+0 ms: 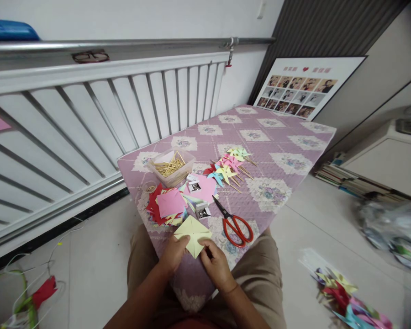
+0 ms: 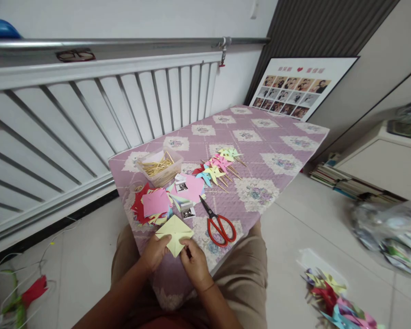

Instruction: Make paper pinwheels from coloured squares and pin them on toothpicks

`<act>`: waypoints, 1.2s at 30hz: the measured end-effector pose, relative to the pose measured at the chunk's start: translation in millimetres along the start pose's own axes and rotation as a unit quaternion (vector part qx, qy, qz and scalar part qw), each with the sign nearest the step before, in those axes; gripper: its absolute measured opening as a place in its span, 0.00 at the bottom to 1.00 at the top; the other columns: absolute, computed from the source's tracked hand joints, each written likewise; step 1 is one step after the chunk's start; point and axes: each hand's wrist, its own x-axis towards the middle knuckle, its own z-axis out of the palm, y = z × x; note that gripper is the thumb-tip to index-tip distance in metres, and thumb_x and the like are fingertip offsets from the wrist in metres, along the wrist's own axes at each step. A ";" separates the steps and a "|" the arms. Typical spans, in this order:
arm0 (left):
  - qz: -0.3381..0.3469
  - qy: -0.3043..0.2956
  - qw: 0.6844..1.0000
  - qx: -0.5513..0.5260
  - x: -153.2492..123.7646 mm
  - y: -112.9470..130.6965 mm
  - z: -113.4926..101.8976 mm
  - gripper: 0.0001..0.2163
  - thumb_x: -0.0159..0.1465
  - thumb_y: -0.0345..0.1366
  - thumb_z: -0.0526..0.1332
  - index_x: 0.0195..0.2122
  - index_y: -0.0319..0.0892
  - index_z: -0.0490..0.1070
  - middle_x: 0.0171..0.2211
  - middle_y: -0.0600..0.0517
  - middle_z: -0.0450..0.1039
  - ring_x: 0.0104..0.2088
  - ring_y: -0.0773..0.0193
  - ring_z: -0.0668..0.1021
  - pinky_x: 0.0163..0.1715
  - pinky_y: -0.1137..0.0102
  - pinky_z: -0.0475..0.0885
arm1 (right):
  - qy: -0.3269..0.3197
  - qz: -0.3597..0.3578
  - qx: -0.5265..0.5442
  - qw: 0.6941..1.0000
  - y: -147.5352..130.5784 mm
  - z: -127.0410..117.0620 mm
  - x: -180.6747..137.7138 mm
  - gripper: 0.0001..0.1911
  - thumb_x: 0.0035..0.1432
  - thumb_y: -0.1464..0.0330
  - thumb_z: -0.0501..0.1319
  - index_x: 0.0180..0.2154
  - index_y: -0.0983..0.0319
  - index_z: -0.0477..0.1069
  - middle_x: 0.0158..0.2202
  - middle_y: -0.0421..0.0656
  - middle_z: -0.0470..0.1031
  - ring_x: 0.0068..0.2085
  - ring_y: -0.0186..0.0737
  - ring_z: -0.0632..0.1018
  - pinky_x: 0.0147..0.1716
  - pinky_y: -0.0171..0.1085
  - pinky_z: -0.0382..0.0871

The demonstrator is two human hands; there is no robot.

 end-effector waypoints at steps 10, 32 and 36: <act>0.045 0.001 0.998 -0.046 2.1 -5.8 3.7 0.24 0.50 0.48 0.69 0.42 0.36 0.74 0.33 0.45 0.81 0.29 0.58 0.79 0.32 0.66 0.72 | -0.030 0.007 0.016 0.999 -7.0 -5.1 1.1 0.07 0.59 0.65 0.58 0.32 0.59 0.73 0.27 0.41 0.75 0.30 0.39 0.76 0.32 0.35 0.71; 0.043 -0.012 0.999 0.004 -3.2 3.9 10.1 0.16 0.52 0.41 0.67 0.39 0.37 0.76 0.33 0.46 0.80 0.31 0.58 0.78 0.33 0.67 0.71 | 0.023 0.067 0.089 0.994 -10.3 -1.8 18.1 0.11 0.58 0.63 0.58 0.26 0.60 0.70 0.26 0.40 0.74 0.31 0.40 0.74 0.33 0.35 0.69; 0.042 -0.001 0.999 0.006 -5.1 5.5 11.0 0.16 0.51 0.40 0.67 0.39 0.38 0.77 0.35 0.46 0.81 0.31 0.59 0.78 0.34 0.68 0.71 | 0.034 0.078 0.088 0.992 -9.5 1.2 18.9 0.11 0.58 0.62 0.58 0.26 0.60 0.69 0.25 0.40 0.73 0.30 0.40 0.74 0.31 0.35 0.69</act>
